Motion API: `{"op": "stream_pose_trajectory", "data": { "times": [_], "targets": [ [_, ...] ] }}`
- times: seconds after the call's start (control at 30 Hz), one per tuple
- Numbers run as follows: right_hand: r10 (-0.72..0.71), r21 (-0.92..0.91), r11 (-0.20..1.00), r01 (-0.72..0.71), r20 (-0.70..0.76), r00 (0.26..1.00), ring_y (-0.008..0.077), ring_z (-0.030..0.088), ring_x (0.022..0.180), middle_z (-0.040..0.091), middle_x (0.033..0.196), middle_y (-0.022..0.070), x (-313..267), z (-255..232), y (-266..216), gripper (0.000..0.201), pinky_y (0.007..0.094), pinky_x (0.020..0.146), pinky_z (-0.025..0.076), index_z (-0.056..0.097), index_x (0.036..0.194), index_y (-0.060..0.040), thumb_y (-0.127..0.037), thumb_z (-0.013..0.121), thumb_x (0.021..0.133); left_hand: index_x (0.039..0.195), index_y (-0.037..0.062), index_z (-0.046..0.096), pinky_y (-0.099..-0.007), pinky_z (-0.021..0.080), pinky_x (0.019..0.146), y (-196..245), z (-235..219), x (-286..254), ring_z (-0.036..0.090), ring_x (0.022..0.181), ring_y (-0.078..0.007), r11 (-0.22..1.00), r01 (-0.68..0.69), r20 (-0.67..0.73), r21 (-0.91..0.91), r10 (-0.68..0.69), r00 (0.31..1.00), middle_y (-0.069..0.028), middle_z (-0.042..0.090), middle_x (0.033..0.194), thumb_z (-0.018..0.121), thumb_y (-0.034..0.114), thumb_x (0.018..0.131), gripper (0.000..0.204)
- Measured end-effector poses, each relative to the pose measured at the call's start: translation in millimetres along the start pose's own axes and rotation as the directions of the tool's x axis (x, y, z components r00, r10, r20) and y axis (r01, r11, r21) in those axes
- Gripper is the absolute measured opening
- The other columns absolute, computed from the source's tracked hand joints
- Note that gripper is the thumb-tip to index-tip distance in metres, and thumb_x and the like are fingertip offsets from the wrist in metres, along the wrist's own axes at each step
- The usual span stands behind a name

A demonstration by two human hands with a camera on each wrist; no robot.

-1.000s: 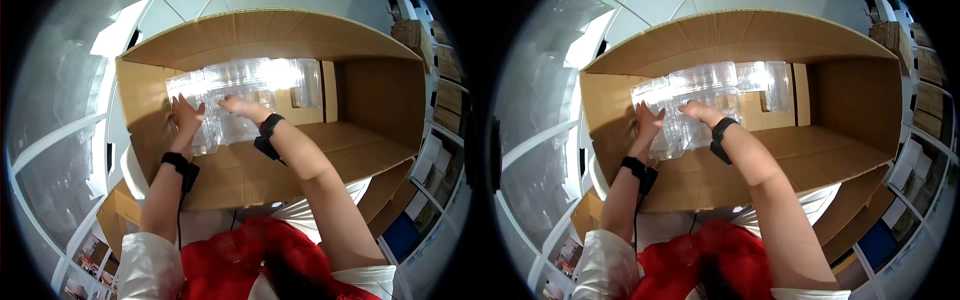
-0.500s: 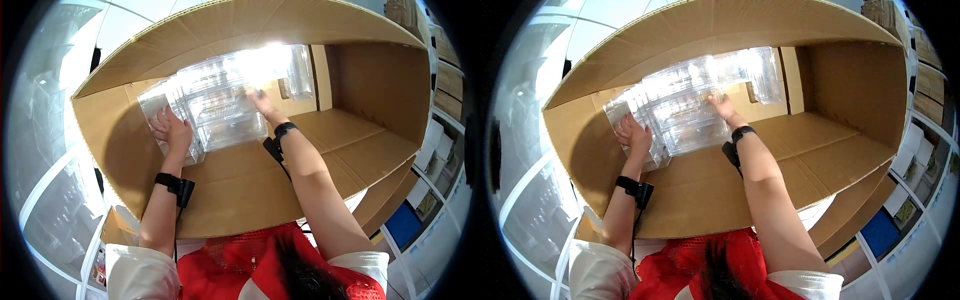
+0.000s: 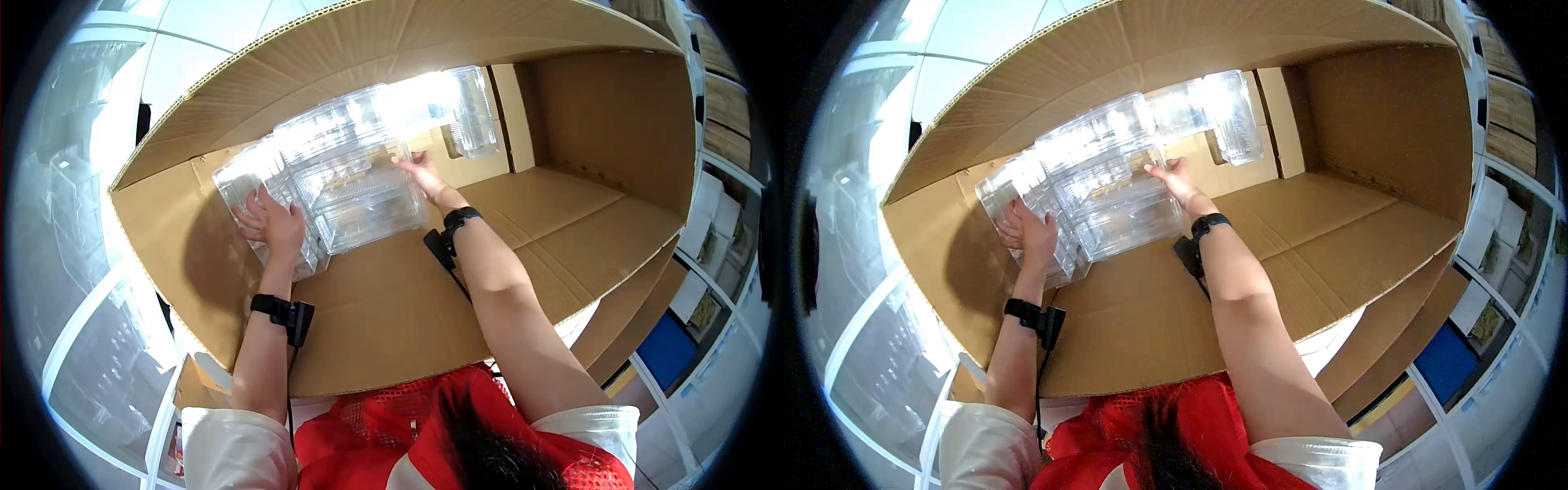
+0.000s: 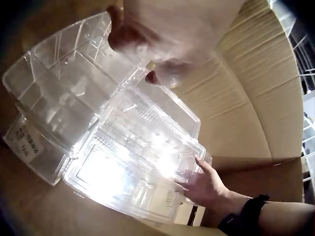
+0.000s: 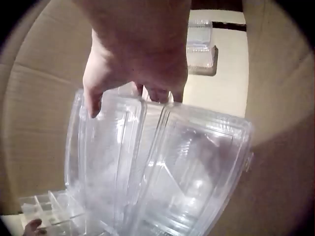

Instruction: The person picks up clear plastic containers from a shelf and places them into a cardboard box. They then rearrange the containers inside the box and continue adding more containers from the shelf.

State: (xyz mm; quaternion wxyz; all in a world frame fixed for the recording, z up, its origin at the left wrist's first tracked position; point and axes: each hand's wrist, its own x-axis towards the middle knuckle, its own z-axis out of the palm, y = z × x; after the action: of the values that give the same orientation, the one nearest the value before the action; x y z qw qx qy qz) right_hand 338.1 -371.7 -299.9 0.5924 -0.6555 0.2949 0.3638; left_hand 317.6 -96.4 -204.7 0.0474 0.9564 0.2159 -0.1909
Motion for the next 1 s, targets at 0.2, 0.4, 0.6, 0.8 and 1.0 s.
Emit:
{"op": "stream_pose_trajectory", "data": {
  "times": [0.2,0.4,0.6,0.8,1.0],
  "targets": [
    [0.039,-0.151,0.988,-0.009,0.194,0.980,0.0359,0.035,0.124,0.036,0.131,0.0279,-9,-25,-24,0.109,0.0396,0.103,0.029,0.018,0.137,0.0048,-0.055,0.071,0.062,0.135,0.0055,0.022,-0.0642,0.005,0.100,1,4,4,-0.001,0.130,-0.0440,0.999,0.030,0.027,0.032,-0.031,0.999,-0.0172,0.017,0.138,0.064,0.025,0.074,0.077],
    [0.099,-0.472,0.874,0.119,0.413,0.905,0.0303,0.032,0.129,0.033,0.137,0.0249,-10,-61,-79,0.112,0.0384,0.104,0.030,0.015,0.139,0.0038,-0.051,0.071,0.059,0.134,0.0054,0.022,-0.0634,0.007,0.100,-3,3,5,0.001,0.130,-0.0431,0.998,0.038,0.034,0.053,-0.040,0.999,-0.0162,0.016,0.139,0.064,0.026,0.073,0.077],
    [0.148,0.023,0.984,-0.177,0.449,0.881,0.0226,0.047,0.111,0.051,0.123,0.0107,-36,-173,-62,0.078,0.0381,0.094,0.036,0.039,0.130,-0.0047,-0.039,0.068,0.066,0.133,0.0052,0.024,-0.0632,0.010,0.099,-13,13,6,0.004,0.129,-0.0434,1.000,-0.009,-0.026,0.019,0.009,1.000,-0.0162,0.017,0.138,0.065,0.027,0.074,0.076],
    [0.071,0.547,0.814,-0.197,0.243,0.967,0.0262,0.049,0.111,0.053,0.118,0.0097,-73,-232,-4,0.066,0.0397,0.092,0.043,0.042,0.125,-0.0082,-0.037,0.067,0.072,0.133,0.0052,0.024,-0.0638,0.012,0.098,-8,10,4,0.005,0.128,-0.0445,0.998,-0.029,-0.047,0.048,0.032,0.998,-0.0163,0.019,0.138,0.067,0.027,0.073,0.077],
    [0.046,0.752,0.660,0.004,-0.046,0.998,0.0268,0.044,0.116,0.045,0.125,0.0119,-49,-235,41,0.060,0.0420,0.099,0.038,0.039,0.127,-0.0069,-0.034,0.063,0.079,0.135,0.0065,0.022,-0.0642,0.011,0.098,-11,13,6,0.004,0.129,-0.0455,0.998,-0.017,-0.052,0.061,0.020,0.998,-0.0154,0.018,0.139,0.067,0.028,0.073,0.080]
  ]
}}
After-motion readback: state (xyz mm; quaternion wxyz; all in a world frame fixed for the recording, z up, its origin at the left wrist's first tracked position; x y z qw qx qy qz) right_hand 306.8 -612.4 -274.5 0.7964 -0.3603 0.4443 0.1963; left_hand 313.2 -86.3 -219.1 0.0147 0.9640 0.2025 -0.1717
